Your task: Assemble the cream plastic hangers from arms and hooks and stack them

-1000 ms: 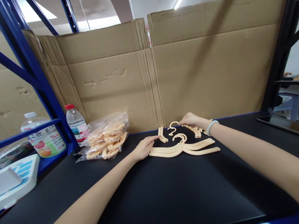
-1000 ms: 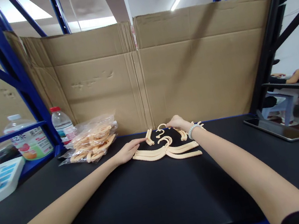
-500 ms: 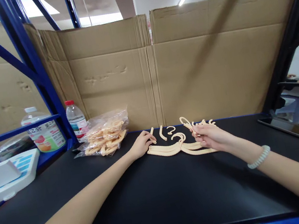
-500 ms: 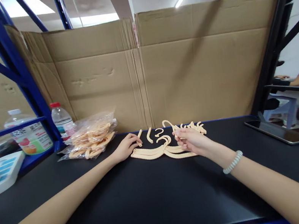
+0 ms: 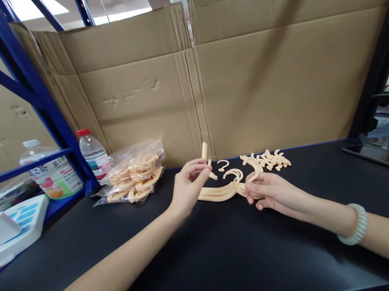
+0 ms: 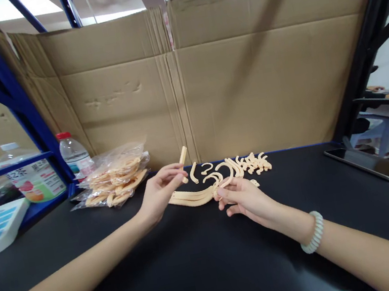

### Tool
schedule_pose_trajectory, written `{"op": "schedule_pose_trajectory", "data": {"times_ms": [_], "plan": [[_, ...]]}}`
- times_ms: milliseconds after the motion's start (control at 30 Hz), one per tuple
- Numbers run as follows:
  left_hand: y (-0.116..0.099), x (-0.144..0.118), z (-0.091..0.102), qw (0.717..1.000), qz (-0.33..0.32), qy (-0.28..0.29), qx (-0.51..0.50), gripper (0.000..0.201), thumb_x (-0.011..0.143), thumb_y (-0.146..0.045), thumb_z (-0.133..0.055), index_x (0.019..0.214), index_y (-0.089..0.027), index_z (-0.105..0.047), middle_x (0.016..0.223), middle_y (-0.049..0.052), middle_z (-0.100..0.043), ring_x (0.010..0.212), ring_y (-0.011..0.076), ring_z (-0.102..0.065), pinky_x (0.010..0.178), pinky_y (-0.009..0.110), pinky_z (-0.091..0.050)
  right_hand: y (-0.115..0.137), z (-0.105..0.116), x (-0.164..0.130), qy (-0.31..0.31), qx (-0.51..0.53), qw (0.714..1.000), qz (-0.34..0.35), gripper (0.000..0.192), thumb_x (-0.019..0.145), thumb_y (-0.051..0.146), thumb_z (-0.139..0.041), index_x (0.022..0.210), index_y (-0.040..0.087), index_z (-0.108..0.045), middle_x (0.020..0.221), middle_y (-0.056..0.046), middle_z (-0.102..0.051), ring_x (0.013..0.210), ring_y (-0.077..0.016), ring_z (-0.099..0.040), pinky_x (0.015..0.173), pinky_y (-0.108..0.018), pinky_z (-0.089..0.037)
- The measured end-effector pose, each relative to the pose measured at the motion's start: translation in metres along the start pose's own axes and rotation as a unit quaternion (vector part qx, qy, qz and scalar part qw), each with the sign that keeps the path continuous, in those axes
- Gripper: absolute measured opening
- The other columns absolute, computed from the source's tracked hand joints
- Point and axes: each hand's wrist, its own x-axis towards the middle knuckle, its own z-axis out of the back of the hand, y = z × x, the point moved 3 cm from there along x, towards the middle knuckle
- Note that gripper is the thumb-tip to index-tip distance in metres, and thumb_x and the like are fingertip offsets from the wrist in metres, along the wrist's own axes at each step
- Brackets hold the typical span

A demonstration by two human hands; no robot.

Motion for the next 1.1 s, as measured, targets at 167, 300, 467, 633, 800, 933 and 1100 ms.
{"op": "schedule_pose_trajectory", "data": {"times_ms": [167,300,467,633,800,933,1100], "plan": [[0.003,-0.023,-0.024,0.992,0.096,-0.004,-0.080,0.031,0.065,-0.025,-0.076,0.087,-0.017,-0.056,0.102,0.004,-0.055,0.079,0.0142,-0.062,0.075,0.032,-0.053,-0.004,-0.005,-0.001,0.006,-0.015,1.000,0.007,0.033,0.070,0.037,-0.078,0.085,0.019,-0.055,0.079,0.000,-0.062,0.066,-0.0108,-0.060,0.051,-0.020,-0.047],[0.005,-0.035,-0.033,0.972,0.151,-0.017,-0.178,0.057,0.057,-0.016,-0.080,0.099,-0.023,-0.042,0.100,-0.002,-0.054,0.074,0.0120,-0.063,0.072,0.033,-0.054,-0.004,-0.007,-0.002,0.004,-0.025,1.000,0.015,0.031,0.069,0.035,-0.079,0.084,0.018,-0.058,0.078,0.000,-0.061,0.068,-0.0111,-0.060,0.051,-0.020,-0.048],[0.005,-0.046,-0.043,0.959,0.177,0.066,-0.209,0.033,0.064,-0.015,-0.075,0.082,-0.018,-0.048,0.077,-0.001,-0.063,0.078,0.0144,-0.063,0.079,0.031,-0.048,-0.006,-0.007,0.000,0.014,-0.020,1.000,0.016,0.029,0.070,0.037,-0.078,0.083,0.018,-0.060,0.080,0.000,-0.059,0.069,-0.0106,-0.057,0.053,-0.021,-0.050],[0.000,-0.053,-0.048,0.967,0.149,0.076,-0.193,0.027,0.069,-0.014,-0.070,0.067,-0.018,-0.043,0.075,-0.001,-0.064,0.079,0.0147,-0.061,0.079,0.029,-0.045,-0.006,-0.009,0.000,0.047,-0.008,0.999,-0.002,0.029,0.072,0.040,-0.076,0.081,0.018,-0.060,0.084,-0.001,-0.058,0.075,-0.0132,-0.059,0.058,-0.025,-0.054],[-0.002,-0.054,-0.048,0.973,0.138,0.062,-0.173,0.026,0.068,-0.015,-0.070,0.067,-0.019,-0.044,0.074,-0.001,-0.062,0.082,0.0171,-0.061,0.078,0.030,-0.045,-0.006,-0.011,-0.003,0.078,0.009,0.997,-0.022,0.027,0.077,0.041,-0.072,0.086,0.018,-0.060,0.093,-0.004,-0.064,0.081,-0.0165,-0.065,0.066,-0.030,-0.056],[0.000,-0.054,-0.047,0.976,0.136,0.062,-0.158,0.026,0.069,-0.016,-0.069,0.066,-0.019,-0.043,0.072,-0.001,-0.060,0.083,0.0182,-0.062,0.078,0.031,-0.046,-0.006,-0.011,-0.003,0.086,0.015,0.996,-0.024,0.027,0.078,0.040,-0.071,0.088,0.017,-0.061,0.098,-0.006,-0.065,0.081,-0.0171,-0.067,0.066,-0.030,-0.057],[-0.003,-0.053,-0.047,0.979,0.138,0.062,-0.139,0.027,0.068,-0.019,-0.070,0.065,-0.020,-0.042,0.072,-0.001,-0.061,0.080,0.0184,-0.061,0.076,0.032,-0.047,-0.005,-0.011,-0.003,0.077,-0.009,0.997,-0.023,0.026,0.078,0.038,-0.072,0.089,0.017,-0.062,0.092,-0.005,-0.066,0.080,-0.0166,-0.068,0.068,-0.030,-0.057]]}}
